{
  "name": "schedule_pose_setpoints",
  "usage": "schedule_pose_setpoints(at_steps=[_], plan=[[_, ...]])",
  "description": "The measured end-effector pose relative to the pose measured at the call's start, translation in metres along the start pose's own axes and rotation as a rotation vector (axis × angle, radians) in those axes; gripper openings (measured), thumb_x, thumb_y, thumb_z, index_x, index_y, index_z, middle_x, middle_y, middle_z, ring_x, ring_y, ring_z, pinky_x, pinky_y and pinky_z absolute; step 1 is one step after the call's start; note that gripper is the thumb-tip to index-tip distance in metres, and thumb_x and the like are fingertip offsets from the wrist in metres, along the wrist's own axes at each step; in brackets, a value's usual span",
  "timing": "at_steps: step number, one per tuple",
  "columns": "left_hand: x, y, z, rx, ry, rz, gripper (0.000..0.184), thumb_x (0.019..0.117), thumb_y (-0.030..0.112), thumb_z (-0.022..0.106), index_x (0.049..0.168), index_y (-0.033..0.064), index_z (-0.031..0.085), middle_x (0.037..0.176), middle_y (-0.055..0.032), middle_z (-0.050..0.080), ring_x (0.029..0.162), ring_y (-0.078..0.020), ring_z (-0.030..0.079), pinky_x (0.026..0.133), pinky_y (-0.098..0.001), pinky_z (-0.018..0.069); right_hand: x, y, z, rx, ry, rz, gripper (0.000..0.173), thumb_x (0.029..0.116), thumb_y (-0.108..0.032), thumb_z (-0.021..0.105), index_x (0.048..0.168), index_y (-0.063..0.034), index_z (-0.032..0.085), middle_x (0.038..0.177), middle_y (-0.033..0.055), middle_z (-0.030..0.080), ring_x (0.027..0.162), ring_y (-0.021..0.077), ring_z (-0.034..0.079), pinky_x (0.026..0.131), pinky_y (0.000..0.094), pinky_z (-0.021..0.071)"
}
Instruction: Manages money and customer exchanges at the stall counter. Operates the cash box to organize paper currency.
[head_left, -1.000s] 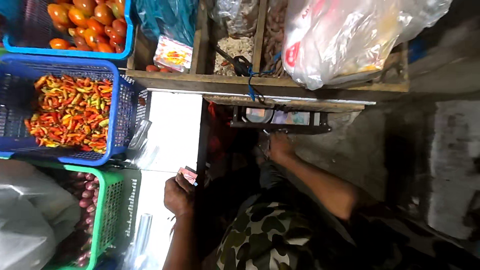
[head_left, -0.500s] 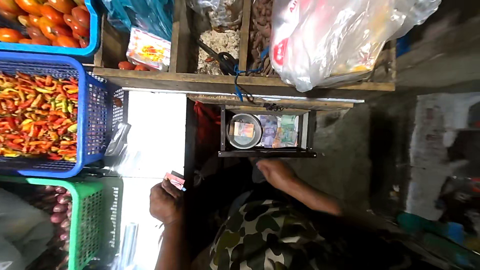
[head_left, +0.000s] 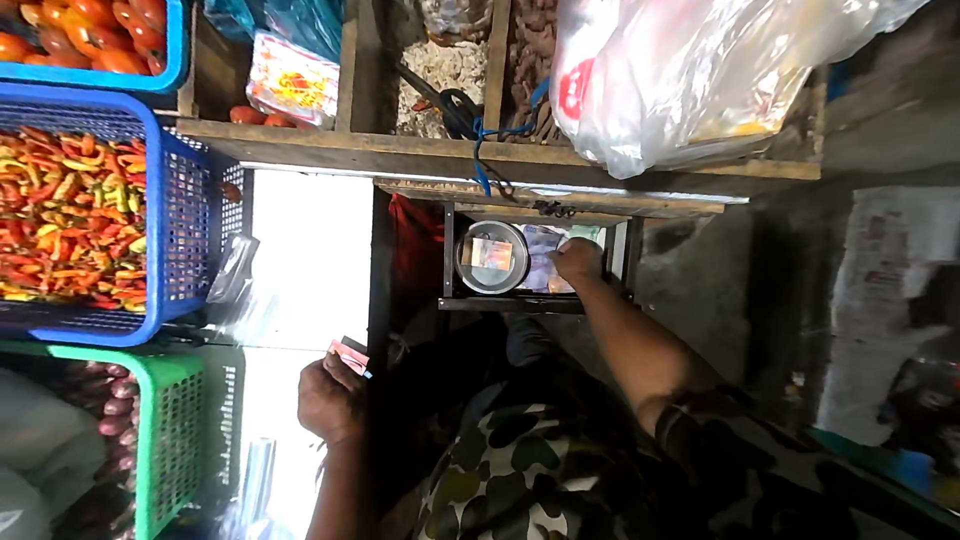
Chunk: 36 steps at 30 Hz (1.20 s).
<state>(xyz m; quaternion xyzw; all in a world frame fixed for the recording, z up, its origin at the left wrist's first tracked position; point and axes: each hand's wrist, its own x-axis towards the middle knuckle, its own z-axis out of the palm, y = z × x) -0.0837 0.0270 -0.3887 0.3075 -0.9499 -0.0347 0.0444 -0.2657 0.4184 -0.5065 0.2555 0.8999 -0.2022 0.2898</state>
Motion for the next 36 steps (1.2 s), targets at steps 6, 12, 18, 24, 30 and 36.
schedule_pose_setpoints(at_steps=[6, 12, 18, 24, 30, 36], plan=[[-0.001, 0.003, 0.000, -0.008, -0.011, -0.014, 0.042, 0.1097, 0.033, 0.040, 0.104, 0.0016, 0.067, 0.093, -0.0166, 0.070, 0.088, -0.0313, 0.071, 0.073, -0.0506, 0.0544, 0.000, 0.033, -0.008, 0.542, 0.132, 0.034, 0.040, 0.0918, -0.031, 0.073, 0.116, -0.0009, 0.067, 0.107, 0.0189, 0.071, 0.098, 0.0335, 0.069, 0.088, 0.0572, 0.0553], [-0.001, 0.005, 0.001, 0.008, -0.006, -0.026, 0.042, 0.1098, 0.033, 0.040, 0.105, 0.0017, 0.067, 0.095, -0.0167, 0.071, 0.089, -0.0315, 0.072, 0.074, -0.0503, 0.0549, -0.002, -0.017, 0.001, 0.255, 0.004, 0.059, 0.074, 0.0775, -0.058, 0.082, 0.130, -0.0093, 0.066, 0.124, 0.0190, 0.067, 0.118, 0.0384, 0.063, 0.099, 0.0643, 0.0493], [0.000, 0.004, -0.001, -0.006, -0.020, -0.013, 0.043, 0.1098, 0.033, 0.040, 0.106, 0.0004, 0.067, 0.097, -0.0184, 0.071, 0.090, -0.0338, 0.071, 0.075, -0.0523, 0.0548, 0.007, 0.006, -0.012, 0.456, 0.093, 0.007, 0.035, 0.0929, -0.018, 0.070, 0.123, -0.0005, 0.065, 0.122, 0.0240, 0.065, 0.115, 0.0380, 0.063, 0.098, 0.0597, 0.0506], [0.000, 0.005, -0.001, -0.020, -0.032, -0.024, 0.044, 0.1098, 0.034, 0.039, 0.106, 0.0003, 0.067, 0.097, -0.0191, 0.070, 0.090, -0.0344, 0.071, 0.073, -0.0533, 0.0545, -0.001, 0.019, -0.018, 0.259, 0.147, -0.078, 0.042, 0.1017, -0.037, 0.057, 0.127, -0.0043, 0.066, 0.125, 0.0229, 0.067, 0.118, 0.0392, 0.064, 0.101, 0.0620, 0.0492], [0.001, 0.003, 0.003, 0.009, 0.012, -0.011, 0.041, 0.1096, 0.032, 0.041, 0.104, 0.0014, 0.067, 0.094, -0.0171, 0.070, 0.088, -0.0313, 0.071, 0.073, -0.0504, 0.0549, 0.006, -0.026, 0.015, -0.218, 0.120, -0.419, 0.043, 0.0947, -0.033, 0.066, 0.137, -0.0248, 0.065, 0.129, 0.0083, 0.071, 0.118, 0.0326, 0.068, 0.096, 0.0601, 0.0537], [0.000, -0.003, 0.006, 0.000, -0.003, 0.006, 0.042, 0.1100, 0.033, 0.038, 0.103, 0.0019, 0.065, 0.097, -0.0176, 0.070, 0.090, -0.0321, 0.071, 0.073, -0.0507, 0.0546, 0.010, -0.003, 0.012, -0.099, 0.234, -0.519, 0.020, 0.0930, -0.031, 0.070, 0.103, -0.0145, 0.076, 0.118, 0.0116, 0.070, 0.113, 0.0318, 0.066, 0.096, 0.0555, 0.0545]])
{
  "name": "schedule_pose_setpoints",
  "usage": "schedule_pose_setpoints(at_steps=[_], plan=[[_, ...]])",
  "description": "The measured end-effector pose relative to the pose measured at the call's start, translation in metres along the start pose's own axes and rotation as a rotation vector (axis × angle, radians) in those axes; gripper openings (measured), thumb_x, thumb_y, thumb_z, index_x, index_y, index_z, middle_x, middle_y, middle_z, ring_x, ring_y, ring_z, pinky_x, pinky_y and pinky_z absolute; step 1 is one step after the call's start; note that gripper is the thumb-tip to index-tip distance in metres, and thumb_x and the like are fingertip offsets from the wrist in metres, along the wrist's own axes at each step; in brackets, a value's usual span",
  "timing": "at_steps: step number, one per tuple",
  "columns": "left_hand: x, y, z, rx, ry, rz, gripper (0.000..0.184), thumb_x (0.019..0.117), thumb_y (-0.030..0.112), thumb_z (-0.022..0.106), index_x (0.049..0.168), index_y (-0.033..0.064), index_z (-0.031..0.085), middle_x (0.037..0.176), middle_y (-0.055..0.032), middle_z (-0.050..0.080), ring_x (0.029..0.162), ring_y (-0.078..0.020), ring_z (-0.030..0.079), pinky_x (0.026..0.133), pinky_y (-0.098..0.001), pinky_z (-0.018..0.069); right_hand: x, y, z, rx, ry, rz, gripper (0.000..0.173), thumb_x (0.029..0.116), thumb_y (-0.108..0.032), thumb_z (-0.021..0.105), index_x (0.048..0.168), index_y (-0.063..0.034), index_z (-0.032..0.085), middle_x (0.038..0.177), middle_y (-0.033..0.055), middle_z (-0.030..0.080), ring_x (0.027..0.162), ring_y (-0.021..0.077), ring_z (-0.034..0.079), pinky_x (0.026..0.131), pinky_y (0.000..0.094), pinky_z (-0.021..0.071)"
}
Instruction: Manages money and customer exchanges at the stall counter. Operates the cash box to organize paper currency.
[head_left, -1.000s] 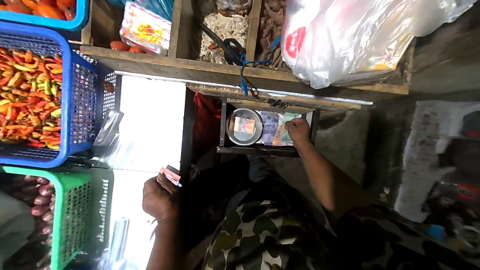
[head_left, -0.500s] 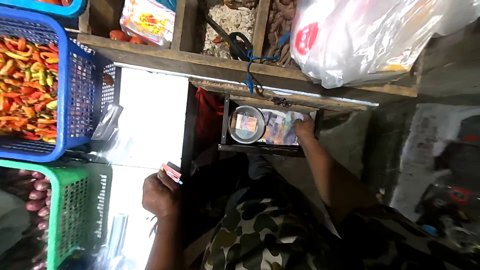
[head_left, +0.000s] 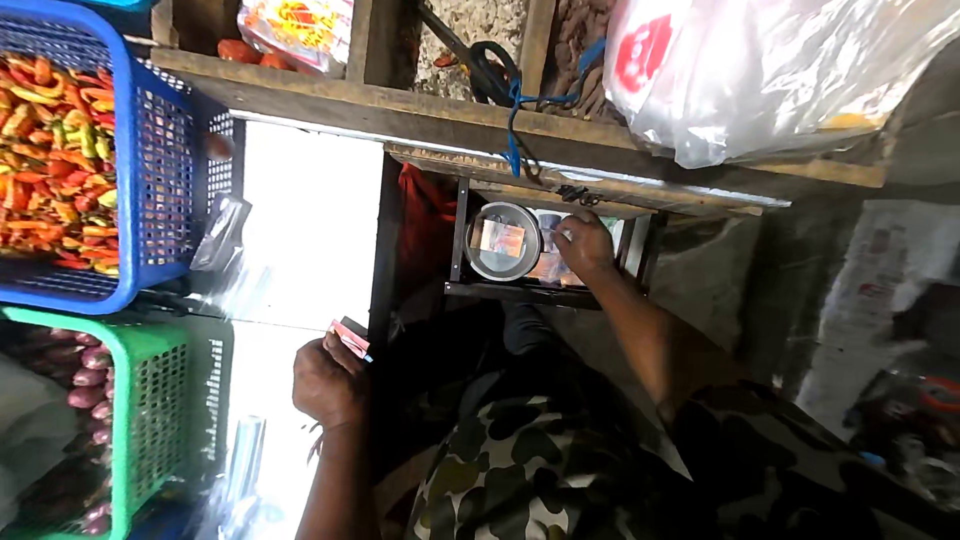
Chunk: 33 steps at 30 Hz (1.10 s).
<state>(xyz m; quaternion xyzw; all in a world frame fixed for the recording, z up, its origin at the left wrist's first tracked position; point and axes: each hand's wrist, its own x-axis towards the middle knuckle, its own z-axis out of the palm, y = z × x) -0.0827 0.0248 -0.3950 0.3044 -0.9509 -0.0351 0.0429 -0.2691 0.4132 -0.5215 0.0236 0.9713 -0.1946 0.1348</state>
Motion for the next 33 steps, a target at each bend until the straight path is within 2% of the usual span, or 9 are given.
schedule_pose_setpoints(at_steps=[3, 7, 10, 13, 16, 21, 27, 31, 33], plan=[[0.000, 0.000, -0.001, -0.021, -0.018, -0.018, 0.042, 0.1098, 0.033, 0.038, 0.102, 0.0018, 0.065, 0.096, -0.0182, 0.069, 0.089, -0.0327, 0.070, 0.072, -0.0514, 0.0542, -0.019, 0.015, -0.028, 0.285, 0.097, 0.077, 0.029, 0.0972, -0.029, 0.067, 0.110, -0.0032, 0.072, 0.130, 0.0133, 0.067, 0.126, 0.0262, 0.061, 0.111, 0.0480, 0.0472], [0.000, 0.001, -0.002, -0.026, -0.035, -0.024, 0.044, 0.1097, 0.035, 0.037, 0.103, 0.0011, 0.064, 0.096, -0.0193, 0.069, 0.088, -0.0350, 0.070, 0.072, -0.0532, 0.0540, -0.039, 0.036, -0.047, 0.788, 0.413, 0.210, 0.024, 0.0926, -0.014, 0.075, 0.107, 0.0007, 0.063, 0.095, 0.0077, 0.068, 0.085, 0.0126, 0.067, 0.079, 0.0315, 0.0592], [0.000, 0.001, -0.001, -0.038, -0.027, -0.025, 0.045, 0.1097, 0.036, 0.037, 0.103, 0.0012, 0.064, 0.096, -0.0194, 0.068, 0.088, -0.0350, 0.070, 0.071, -0.0540, 0.0533, -0.040, 0.041, -0.056, 0.908, 0.391, 0.166, 0.024, 0.0927, -0.002, 0.068, 0.116, -0.0004, 0.061, 0.099, 0.0071, 0.068, 0.085, 0.0126, 0.067, 0.077, 0.0310, 0.0599], [0.000, 0.001, -0.004, -0.044, -0.037, -0.027, 0.045, 0.1094, 0.034, 0.037, 0.104, -0.0002, 0.065, 0.098, -0.0209, 0.069, 0.090, -0.0372, 0.070, 0.073, -0.0557, 0.0537, -0.041, 0.037, -0.069, 0.652, 0.219, 0.157, 0.024, 0.0982, -0.017, 0.065, 0.114, 0.0012, 0.066, 0.097, 0.0098, 0.069, 0.084, 0.0136, 0.066, 0.078, 0.0345, 0.0581], [0.001, 0.003, -0.005, -0.039, -0.049, -0.035, 0.044, 0.1094, 0.034, 0.037, 0.105, 0.0001, 0.065, 0.099, -0.0213, 0.069, 0.091, -0.0372, 0.070, 0.074, -0.0562, 0.0535, -0.033, 0.022, -0.078, 0.185, -0.134, 0.196, 0.051, 0.0980, -0.054, 0.061, 0.107, -0.0055, 0.074, 0.104, 0.0181, 0.072, 0.100, 0.0349, 0.068, 0.089, 0.0623, 0.0527], [0.000, 0.004, -0.003, -0.014, -0.036, -0.036, 0.043, 0.1097, 0.035, 0.037, 0.105, 0.0016, 0.065, 0.099, -0.0193, 0.069, 0.092, -0.0351, 0.071, 0.074, -0.0538, 0.0540, -0.015, 0.016, -0.028, -0.272, -0.424, 0.124, 0.054, 0.0838, -0.039, 0.080, 0.132, -0.0190, 0.068, 0.126, 0.0144, 0.070, 0.118, 0.0402, 0.065, 0.094, 0.0681, 0.0511], [-0.001, -0.004, 0.000, -0.057, -0.006, 0.002, 0.044, 0.1095, 0.035, 0.037, 0.104, 0.0012, 0.064, 0.094, -0.0195, 0.069, 0.086, -0.0352, 0.070, 0.071, -0.0535, 0.0538, -0.019, 0.025, -0.025, -0.120, -0.194, 0.020, 0.023, 0.0924, -0.028, 0.073, 0.110, -0.0129, 0.075, 0.118, 0.0156, 0.067, 0.114, 0.0366, 0.064, 0.092, 0.0596, 0.0548], [-0.001, -0.006, 0.000, -0.097, 0.006, 0.024, 0.044, 0.1090, 0.035, 0.038, 0.103, 0.0012, 0.064, 0.093, -0.0185, 0.068, 0.084, -0.0340, 0.069, 0.070, -0.0529, 0.0534, -0.022, 0.024, -0.020, -0.198, -0.250, 0.020, 0.047, 0.0835, -0.035, 0.082, 0.126, -0.0187, 0.071, 0.126, 0.0155, 0.066, 0.116, 0.0364, 0.065, 0.093, 0.0607, 0.0550], [0.000, -0.008, -0.002, -0.109, 0.002, 0.023, 0.044, 0.1088, 0.035, 0.038, 0.102, 0.0000, 0.064, 0.091, -0.0194, 0.068, 0.083, -0.0350, 0.069, 0.070, -0.0539, 0.0530, -0.017, 0.025, -0.010, -0.268, -0.299, 0.030, 0.043, 0.0851, -0.032, 0.081, 0.126, -0.0205, 0.071, 0.127, 0.0179, 0.064, 0.112, 0.0391, 0.066, 0.087, 0.0627, 0.0559]])
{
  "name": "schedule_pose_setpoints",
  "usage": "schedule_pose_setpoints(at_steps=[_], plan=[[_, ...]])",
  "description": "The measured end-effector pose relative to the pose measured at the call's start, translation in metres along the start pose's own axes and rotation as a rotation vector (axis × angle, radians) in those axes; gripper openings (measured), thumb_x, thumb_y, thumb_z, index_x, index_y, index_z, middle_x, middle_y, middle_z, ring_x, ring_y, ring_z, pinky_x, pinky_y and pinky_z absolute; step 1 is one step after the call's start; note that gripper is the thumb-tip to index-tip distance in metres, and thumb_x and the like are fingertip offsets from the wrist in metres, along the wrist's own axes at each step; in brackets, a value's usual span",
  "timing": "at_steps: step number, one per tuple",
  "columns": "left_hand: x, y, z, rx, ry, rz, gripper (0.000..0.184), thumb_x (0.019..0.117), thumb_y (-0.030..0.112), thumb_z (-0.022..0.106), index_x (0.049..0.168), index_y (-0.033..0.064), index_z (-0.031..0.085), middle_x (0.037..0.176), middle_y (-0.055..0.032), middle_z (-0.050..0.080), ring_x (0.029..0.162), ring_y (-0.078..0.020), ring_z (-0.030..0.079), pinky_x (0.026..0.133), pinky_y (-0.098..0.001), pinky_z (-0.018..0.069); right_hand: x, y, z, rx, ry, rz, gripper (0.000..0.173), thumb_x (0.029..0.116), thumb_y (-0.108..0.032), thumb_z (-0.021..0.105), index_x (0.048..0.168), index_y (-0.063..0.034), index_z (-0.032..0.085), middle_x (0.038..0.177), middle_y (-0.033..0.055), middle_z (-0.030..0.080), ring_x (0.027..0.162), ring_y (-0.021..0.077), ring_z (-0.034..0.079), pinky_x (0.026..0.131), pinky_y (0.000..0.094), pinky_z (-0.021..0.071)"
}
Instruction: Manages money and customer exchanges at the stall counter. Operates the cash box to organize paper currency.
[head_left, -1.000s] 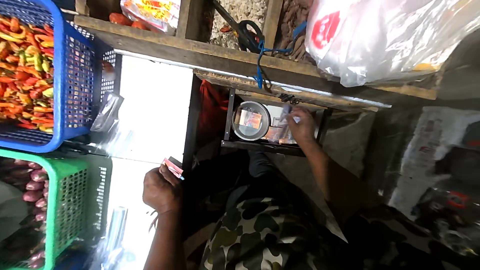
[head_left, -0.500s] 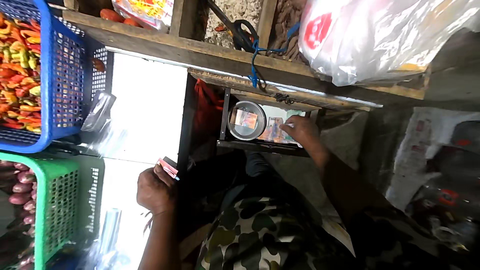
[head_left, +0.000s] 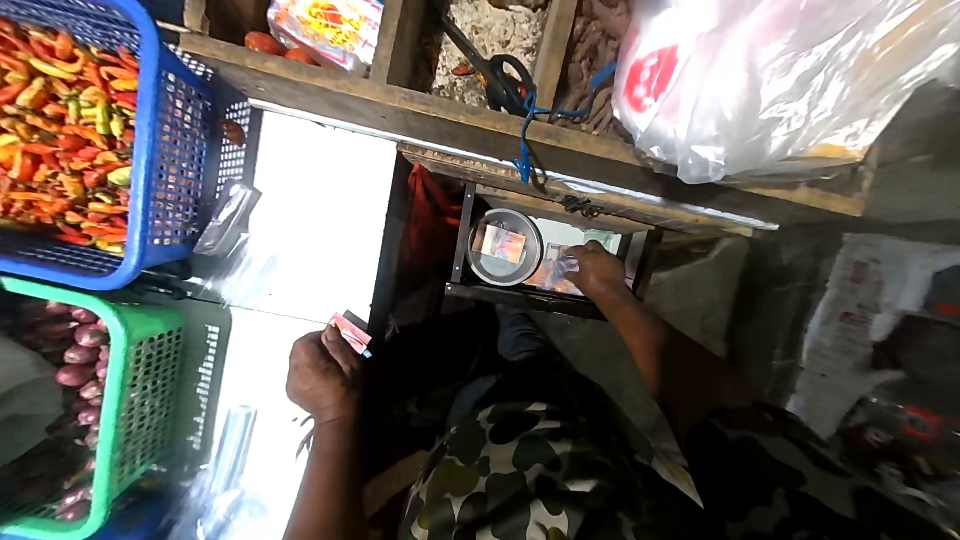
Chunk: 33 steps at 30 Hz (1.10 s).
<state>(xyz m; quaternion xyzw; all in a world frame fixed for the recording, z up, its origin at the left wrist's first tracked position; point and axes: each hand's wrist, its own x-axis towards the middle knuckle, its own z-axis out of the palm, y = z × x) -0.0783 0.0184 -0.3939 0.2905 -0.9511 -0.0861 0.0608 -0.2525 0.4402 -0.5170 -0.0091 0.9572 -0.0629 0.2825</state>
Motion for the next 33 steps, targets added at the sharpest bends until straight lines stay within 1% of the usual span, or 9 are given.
schedule_pose_setpoints(at_steps=[6, 10, 13, 17, 21, 27, 28, 30, 33], plan=[[0.005, -0.012, -0.011, -0.391, -0.061, -0.052, 0.033, 0.1094, 0.029, 0.046, 0.103, -0.0001, 0.059, 0.072, -0.0044, 0.060, 0.062, -0.0110, 0.061, 0.061, -0.0326, 0.0545, 0.004, 0.014, -0.007, 0.191, 0.189, -0.096, 0.018, 0.0920, -0.022, 0.072, 0.106, -0.0109, 0.075, 0.119, 0.0129, 0.069, 0.116, 0.0334, 0.065, 0.097, 0.0573, 0.0534], [0.004, -0.013, -0.020, -0.842, -0.061, -0.250, 0.011, 0.1032, 0.014, 0.053, 0.095, 0.0076, 0.052, 0.071, 0.0047, 0.059, 0.057, -0.0054, 0.058, 0.054, -0.0250, 0.0530, -0.014, 0.004, -0.035, 0.383, 0.259, -0.010, 0.025, 0.0918, -0.020, 0.069, 0.110, -0.0024, 0.071, 0.107, 0.0219, 0.071, 0.103, 0.0404, 0.069, 0.088, 0.0639, 0.0525], [-0.003, -0.010, -0.026, -1.108, -0.052, -0.350, 0.013, 0.0939, -0.001, 0.056, 0.090, 0.0082, 0.047, 0.092, -0.0036, 0.071, 0.071, -0.0108, 0.067, 0.063, -0.0278, 0.0569, -0.021, 0.005, -0.046, 0.544, 0.243, 0.158, 0.040, 0.0938, -0.021, 0.070, 0.129, -0.0018, 0.064, 0.125, 0.0238, 0.066, 0.117, 0.0395, 0.064, 0.102, 0.0605, 0.0494], [-0.014, 0.007, -0.036, -1.169, -0.170, -0.360, 0.021, 0.0959, -0.003, 0.054, 0.114, 0.0049, 0.046, 0.089, 0.0000, 0.070, 0.064, -0.0064, 0.064, 0.053, -0.0214, 0.0537, -0.026, 0.018, -0.048, 0.643, 0.313, 0.198, 0.040, 0.0962, -0.032, 0.073, 0.122, -0.0016, 0.069, 0.117, 0.0242, 0.069, 0.111, 0.0395, 0.067, 0.098, 0.0617, 0.0503], [-0.021, 0.031, -0.033, -1.115, -0.463, -0.143, 0.027, 0.0997, 0.001, 0.042, 0.122, 0.0015, 0.056, 0.089, 0.0008, 0.072, 0.054, -0.0034, 0.057, 0.044, -0.0196, 0.0467, -0.045, -0.001, -0.072, 0.838, 0.335, 0.070, 0.031, 0.0961, -0.030, 0.073, 0.113, -0.0034, 0.069, 0.104, 0.0165, 0.072, 0.096, 0.0270, 0.070, 0.088, 0.0525, 0.0561], [-0.008, 0.100, -0.038, -0.853, -0.682, 0.290, 0.061, 0.1011, 0.019, 0.061, 0.157, 0.0114, 0.037, 0.103, -0.0051, 0.072, 0.085, -0.0130, 0.070, 0.079, -0.0369, 0.0623, -0.101, -0.109, -0.121, 0.956, -0.124, -0.324, 0.022, 0.0925, -0.019, 0.077, 0.110, -0.0065, 0.070, 0.092, 0.0092, 0.072, 0.077, 0.0182, 0.068, 0.072, 0.0415, 0.0599], [-0.005, 0.106, -0.039, -0.843, -0.667, 0.316, 0.060, 0.0999, 0.021, 0.065, 0.155, 0.0126, 0.042, 0.105, -0.0039, 0.072, 0.088, -0.0118, 0.071, 0.082, -0.0364, 0.0627, -0.109, -0.127, -0.122, 0.976, -0.177, -0.423, 0.021, 0.0909, -0.018, 0.078, 0.106, -0.0064, 0.071, 0.090, 0.0078, 0.071, 0.077, 0.0171, 0.068, 0.071, 0.0396, 0.0602], [0.001, 0.104, -0.043, -0.818, -0.553, 0.355, 0.025, 0.0972, 0.022, 0.069, 0.120, 0.0113, 0.070, 0.103, -0.0034, 0.068, 0.093, -0.0132, 0.067, 0.084, -0.0364, 0.0596, -0.121, -0.158, -0.124, 0.985, -0.208, -0.564, 0.017, 0.0885, -0.017, 0.079, 0.101, -0.0076, 0.073, 0.088, 0.0048, 0.072, 0.076, 0.0145, 0.068, 0.071, 0.0361, 0.0605], [0.006, 0.074, -0.062, -0.737, -0.365, 0.310, 0.014, 0.0979, 0.026, 0.067, 0.098, 0.0141, 0.074, 0.105, -0.0034, 0.066, 0.098, -0.0141, 0.064, 0.085, -0.0369, 0.0582, -0.126, -0.189, -0.126, 0.925, -0.165, -0.480, 0.032, 0.0982, -0.033, 0.069, 0.120, -0.0101, 0.067, 0.105, 0.0073, 0.071, 0.089, 0.0176, 0.069, 0.079, 0.0418, 0.0601]])
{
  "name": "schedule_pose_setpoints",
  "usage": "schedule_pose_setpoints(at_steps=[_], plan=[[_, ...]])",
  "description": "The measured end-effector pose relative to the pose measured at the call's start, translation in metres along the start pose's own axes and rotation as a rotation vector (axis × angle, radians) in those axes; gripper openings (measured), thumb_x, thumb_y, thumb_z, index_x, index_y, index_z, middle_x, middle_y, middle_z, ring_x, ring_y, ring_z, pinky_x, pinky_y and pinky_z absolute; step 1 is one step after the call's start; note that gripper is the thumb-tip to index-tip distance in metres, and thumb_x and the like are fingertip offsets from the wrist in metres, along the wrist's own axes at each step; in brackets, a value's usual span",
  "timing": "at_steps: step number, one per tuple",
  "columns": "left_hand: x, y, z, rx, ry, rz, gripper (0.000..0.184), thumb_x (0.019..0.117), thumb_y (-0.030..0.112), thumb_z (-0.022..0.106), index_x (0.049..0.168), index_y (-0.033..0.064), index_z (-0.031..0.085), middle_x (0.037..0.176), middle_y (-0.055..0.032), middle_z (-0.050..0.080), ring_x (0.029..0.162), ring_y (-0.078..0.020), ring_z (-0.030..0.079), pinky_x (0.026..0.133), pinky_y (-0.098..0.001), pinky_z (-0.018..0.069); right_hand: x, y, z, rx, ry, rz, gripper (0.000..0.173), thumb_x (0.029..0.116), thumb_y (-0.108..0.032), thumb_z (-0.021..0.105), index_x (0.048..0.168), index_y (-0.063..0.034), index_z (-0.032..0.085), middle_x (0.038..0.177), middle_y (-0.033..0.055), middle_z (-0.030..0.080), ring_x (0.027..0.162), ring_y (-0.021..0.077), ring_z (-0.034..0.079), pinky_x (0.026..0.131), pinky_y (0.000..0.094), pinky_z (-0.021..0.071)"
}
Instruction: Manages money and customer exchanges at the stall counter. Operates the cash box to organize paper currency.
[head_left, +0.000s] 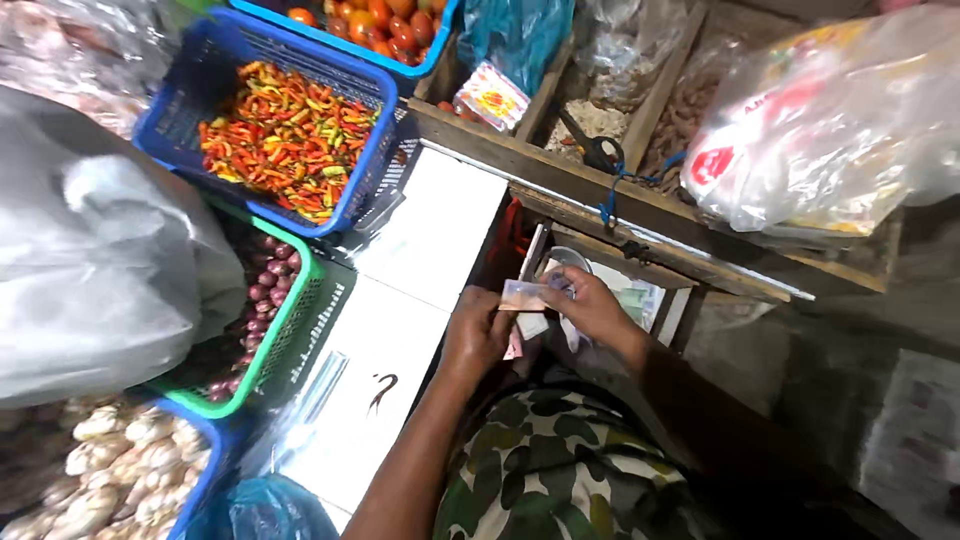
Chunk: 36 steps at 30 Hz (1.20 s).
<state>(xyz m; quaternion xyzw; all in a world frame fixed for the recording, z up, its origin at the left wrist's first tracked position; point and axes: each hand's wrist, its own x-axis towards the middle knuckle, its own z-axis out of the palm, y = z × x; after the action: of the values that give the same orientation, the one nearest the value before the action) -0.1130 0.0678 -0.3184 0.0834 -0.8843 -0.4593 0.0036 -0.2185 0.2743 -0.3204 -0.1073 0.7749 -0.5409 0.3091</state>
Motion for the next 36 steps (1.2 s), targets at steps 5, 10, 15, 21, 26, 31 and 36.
schedule_pose_setpoints(at_steps=[5, 10, 15, 21, 26, 31, 36], plan=[[-0.046, 0.004, -0.071, -0.337, 0.053, -0.106, 0.020, 0.0995, 0.020, 0.068, 0.116, 0.0097, 0.072, 0.107, -0.0036, 0.074, 0.079, -0.0138, 0.071, 0.071, -0.0333, 0.0631, 0.025, -0.012, 0.031, 0.269, 0.090, 0.226, 0.049, 0.1027, -0.026, 0.043, 0.151, -0.0173, 0.045, 0.138, 0.0126, 0.058, 0.116, 0.0255, 0.061, 0.092, 0.0499, 0.0539], [-0.067, 0.027, -0.091, -0.441, 0.036, 0.019, 0.020, 0.0953, 0.019, 0.073, 0.113, 0.0104, 0.077, 0.139, -0.0113, 0.062, 0.125, -0.0224, 0.063, 0.102, -0.0410, 0.0578, 0.032, -0.062, 0.094, 0.222, 0.074, 0.094, 0.058, 0.0983, -0.011, 0.055, 0.153, -0.0125, 0.037, 0.132, 0.0177, 0.060, 0.105, 0.0271, 0.066, 0.083, 0.0472, 0.0583], [-0.055, 0.013, -0.100, -0.267, 0.205, -0.111, 0.012, 0.0948, 0.022, 0.072, 0.100, 0.0128, 0.078, 0.127, -0.0079, 0.068, 0.111, -0.0153, 0.069, 0.090, -0.0342, 0.0627, 0.035, -0.125, 0.138, 0.417, -0.263, 0.074, 0.050, 0.1018, -0.011, 0.055, 0.150, -0.0093, 0.040, 0.114, 0.0143, 0.067, 0.090, 0.0206, 0.070, 0.076, 0.0381, 0.0617], [-0.034, 0.004, -0.139, -0.217, 0.555, -0.221, 0.014, 0.0967, 0.016, 0.067, 0.103, 0.0117, 0.078, 0.096, 0.0004, 0.075, 0.086, -0.0108, 0.071, 0.082, -0.0325, 0.0614, 0.074, -0.180, 0.165, 0.618, -0.442, 0.147, 0.040, 0.1078, -0.029, 0.047, 0.142, -0.0093, 0.054, 0.118, 0.0120, 0.070, 0.106, 0.0223, 0.068, 0.090, 0.0425, 0.0589], [-0.015, 0.014, -0.182, -0.133, 0.806, -0.228, 0.018, 0.0955, 0.009, 0.064, 0.109, 0.0095, 0.076, 0.105, -0.0022, 0.076, 0.094, -0.0141, 0.072, 0.086, -0.0368, 0.0625, 0.124, -0.210, 0.183, 0.556, -0.508, 0.159, 0.038, 0.1008, -0.012, 0.045, 0.136, -0.0080, 0.059, 0.114, 0.0147, 0.069, 0.096, 0.0237, 0.069, 0.080, 0.0428, 0.0601], [-0.010, 0.055, -0.222, -0.629, 0.588, 0.155, 0.018, 0.0972, 0.017, 0.070, 0.111, 0.0067, 0.075, 0.107, -0.0062, 0.075, 0.097, -0.0135, 0.071, 0.089, -0.0338, 0.0595, 0.174, -0.223, 0.209, 0.767, -0.570, 0.347, 0.028, 0.1051, -0.011, 0.041, 0.127, -0.0032, 0.056, 0.084, 0.0083, 0.062, 0.060, 0.0144, 0.058, 0.056, 0.0293, 0.0530], [0.017, 0.031, -0.217, -0.612, 0.698, -0.202, 0.018, 0.0939, 0.002, 0.066, 0.110, -0.0036, 0.071, 0.109, -0.0132, 0.074, 0.101, -0.0206, 0.070, 0.093, -0.0391, 0.0589, 0.195, -0.225, 0.225, 1.150, -0.984, 0.243, 0.055, 0.1080, -0.030, 0.011, 0.124, -0.0113, 0.061, 0.093, 0.0072, 0.071, 0.085, 0.0177, 0.070, 0.079, 0.0357, 0.0592]])
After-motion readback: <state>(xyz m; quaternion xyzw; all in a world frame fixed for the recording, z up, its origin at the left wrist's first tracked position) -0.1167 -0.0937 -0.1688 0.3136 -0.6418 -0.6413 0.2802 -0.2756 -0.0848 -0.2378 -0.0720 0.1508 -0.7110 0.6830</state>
